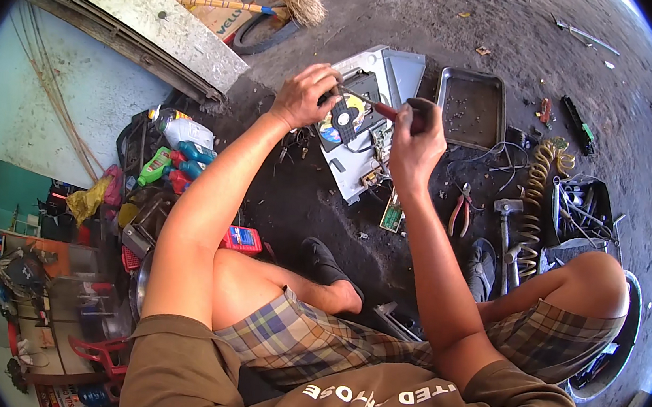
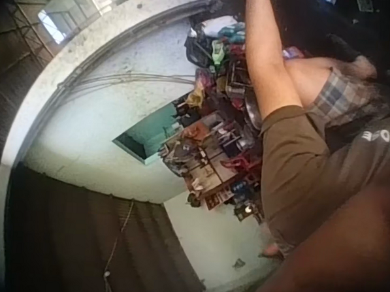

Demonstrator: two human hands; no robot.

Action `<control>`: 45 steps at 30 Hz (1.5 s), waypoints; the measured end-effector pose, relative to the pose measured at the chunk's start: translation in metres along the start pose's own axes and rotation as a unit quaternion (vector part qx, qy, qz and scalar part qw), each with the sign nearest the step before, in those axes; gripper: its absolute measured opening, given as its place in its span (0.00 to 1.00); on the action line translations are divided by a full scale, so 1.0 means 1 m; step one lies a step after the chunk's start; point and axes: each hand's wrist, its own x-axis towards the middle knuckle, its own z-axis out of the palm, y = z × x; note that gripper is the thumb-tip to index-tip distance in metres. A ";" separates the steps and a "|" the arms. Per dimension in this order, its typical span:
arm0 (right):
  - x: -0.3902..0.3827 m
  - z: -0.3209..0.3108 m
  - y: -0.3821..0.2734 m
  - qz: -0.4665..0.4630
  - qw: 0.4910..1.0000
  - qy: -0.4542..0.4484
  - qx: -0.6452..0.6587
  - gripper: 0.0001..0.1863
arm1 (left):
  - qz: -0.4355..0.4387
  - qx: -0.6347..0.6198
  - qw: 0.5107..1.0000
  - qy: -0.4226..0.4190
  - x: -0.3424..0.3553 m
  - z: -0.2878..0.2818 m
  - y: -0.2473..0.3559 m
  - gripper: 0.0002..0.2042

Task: The person sits on the floor and uses a screwdriver to remove screws from the back panel of a silver electronic device. After opening the casing, the person manipulates internal components, including a disc drive and circuit boards, using the screwdriver to adjust parts.

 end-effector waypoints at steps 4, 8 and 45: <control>0.010 -0.007 0.017 0.031 0.999 0.030 0.006 0.09 | -0.004 0.040 0.999 0.000 -0.003 0.004 0.000 0.13; 0.019 -0.013 0.036 0.050 0.999 0.020 -0.009 0.10 | 0.001 0.062 0.996 -0.059 0.005 0.000 0.004 0.14; 0.006 0.012 0.093 0.419 0.778 -0.224 0.411 0.15 | -0.121 -0.087 0.983 -0.106 0.020 -0.003 0.009 0.16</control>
